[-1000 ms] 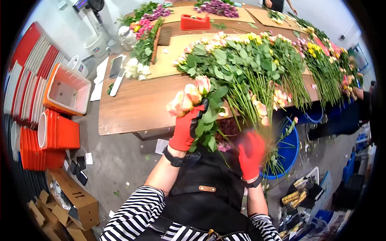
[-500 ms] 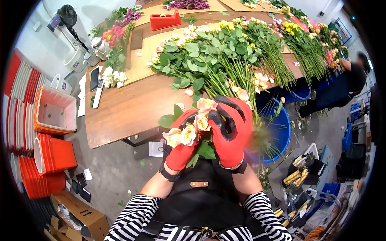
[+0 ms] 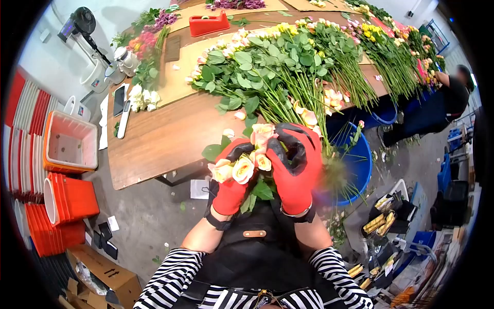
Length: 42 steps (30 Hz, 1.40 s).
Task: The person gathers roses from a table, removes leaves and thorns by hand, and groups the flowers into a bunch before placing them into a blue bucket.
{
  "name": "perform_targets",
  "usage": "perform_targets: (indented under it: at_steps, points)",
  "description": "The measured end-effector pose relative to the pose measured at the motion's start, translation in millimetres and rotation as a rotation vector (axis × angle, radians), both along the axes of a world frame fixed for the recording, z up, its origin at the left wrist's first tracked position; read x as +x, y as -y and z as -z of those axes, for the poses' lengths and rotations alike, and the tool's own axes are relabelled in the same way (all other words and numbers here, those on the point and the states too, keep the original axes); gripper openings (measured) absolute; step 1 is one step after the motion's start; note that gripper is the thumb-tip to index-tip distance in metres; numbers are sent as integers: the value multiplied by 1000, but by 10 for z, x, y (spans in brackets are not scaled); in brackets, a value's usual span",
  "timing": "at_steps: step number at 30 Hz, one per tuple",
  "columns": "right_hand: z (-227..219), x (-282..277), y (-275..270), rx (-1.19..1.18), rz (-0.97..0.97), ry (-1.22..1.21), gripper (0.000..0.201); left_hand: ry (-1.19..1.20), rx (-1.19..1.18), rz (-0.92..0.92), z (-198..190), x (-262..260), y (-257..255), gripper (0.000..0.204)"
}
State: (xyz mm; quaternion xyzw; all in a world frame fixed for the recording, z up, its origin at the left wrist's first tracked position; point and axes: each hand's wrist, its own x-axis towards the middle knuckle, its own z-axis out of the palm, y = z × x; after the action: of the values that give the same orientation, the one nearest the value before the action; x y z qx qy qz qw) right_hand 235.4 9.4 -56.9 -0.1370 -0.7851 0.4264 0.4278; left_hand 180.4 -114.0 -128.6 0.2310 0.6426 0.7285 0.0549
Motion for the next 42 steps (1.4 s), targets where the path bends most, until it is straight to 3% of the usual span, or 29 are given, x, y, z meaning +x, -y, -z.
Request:
perform_targets:
  at_steps: [4,7,8,10,12,15,17,21,22,25,29,30,31,33,36,38,42]
  points:
    - [112,-4,56,-361,-120,-169,31,-57,-109,-63,18,7,61,29]
    - [200,0,123,-867,-215,-284,19,-167,-157,-156,243,-4,119,26]
    - [237,-8,94,-952,-191,-261,13,-280,-225,-303,340,-17,-28,25]
    - [317,-8,-43,-845,-233,-222,17,-112,-339,-19,167,-55,158,28]
    - [210,-9,-41,-848,-155,-231,23,-102,-273,0,118,-50,170,28]
    - [-90,36,-91,-379,-149,-198,36,-138,-252,20,235,-63,221,28]
    - [-231,59,-177,-154,-280,-86,37,-123,-242,-17,252,-78,207,25]
    - [-220,-48,-93,101,-154,66,42,81,-90,49,116,-51,151,23]
    - [-199,-58,-90,103,-156,62,40,199,115,136,56,-38,144,24]
    - [-109,-76,-72,33,-156,28,37,237,191,112,66,-8,145,26]
    - [11,-97,-59,-333,-241,-110,33,33,76,-17,98,-52,103,23]
    - [-8,-94,-10,-522,-284,-146,32,43,-14,-85,136,-71,86,21]
    - [-16,-88,27,-712,-328,-181,31,3,-61,-77,151,-87,95,22]
    - [86,-105,27,-846,-292,-226,22,-75,-158,-60,98,-129,110,22]
    - [187,-152,-74,-1013,-374,-364,17,-47,-4,-11,17,-93,131,23]
    - [225,-144,-215,-879,-352,-314,22,121,109,9,-138,-104,144,23]
    - [-179,-64,-100,-610,-235,-229,34,-231,-245,-92,-24,-204,274,22]
